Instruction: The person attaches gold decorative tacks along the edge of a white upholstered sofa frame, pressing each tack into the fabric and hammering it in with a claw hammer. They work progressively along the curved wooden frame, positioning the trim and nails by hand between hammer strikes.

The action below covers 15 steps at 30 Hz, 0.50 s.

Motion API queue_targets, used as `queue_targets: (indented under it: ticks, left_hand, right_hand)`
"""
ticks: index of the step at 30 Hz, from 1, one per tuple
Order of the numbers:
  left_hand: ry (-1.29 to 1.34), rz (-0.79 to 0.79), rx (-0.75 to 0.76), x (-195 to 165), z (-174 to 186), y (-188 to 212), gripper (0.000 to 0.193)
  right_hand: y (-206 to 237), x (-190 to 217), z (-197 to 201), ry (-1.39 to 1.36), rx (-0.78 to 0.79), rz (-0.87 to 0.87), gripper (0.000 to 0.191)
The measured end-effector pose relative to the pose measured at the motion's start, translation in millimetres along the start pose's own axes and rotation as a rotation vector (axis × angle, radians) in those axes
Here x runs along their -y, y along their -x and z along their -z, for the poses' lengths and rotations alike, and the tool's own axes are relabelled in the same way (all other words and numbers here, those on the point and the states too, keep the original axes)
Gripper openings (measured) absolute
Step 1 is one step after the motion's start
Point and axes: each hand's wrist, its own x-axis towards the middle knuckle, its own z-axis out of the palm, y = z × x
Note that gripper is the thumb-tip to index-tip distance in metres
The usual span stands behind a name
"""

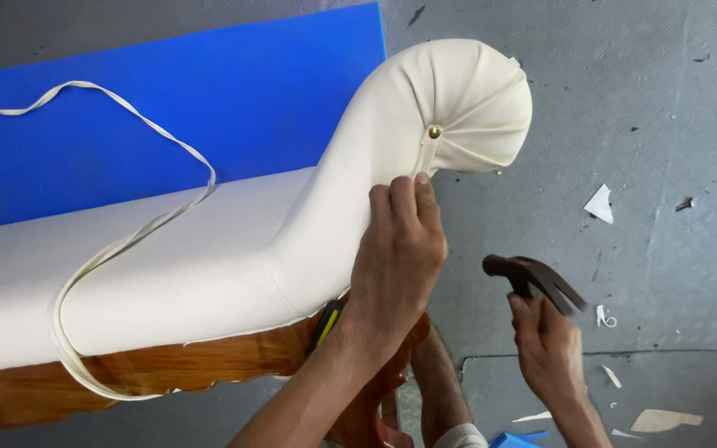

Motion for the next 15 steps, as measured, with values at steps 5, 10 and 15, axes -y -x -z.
queue_targets:
  ticks: [5,10,15]
  left_hand:
    - [0.182,0.082,0.111,-5,5,36,0.056]
    - [0.222,0.099,0.054,-3,-6,59,0.054]
    - [0.237,0.126,0.041,-3,-3,57,0.053]
  right_hand:
    - [-44,-49,-32,0.168,0.044,-0.057,0.040]
    - [-82,-96,-73,0.245,0.022,-0.032,0.040]
    - [-106,-102,-100,0.349,0.109,-0.170,0.041]
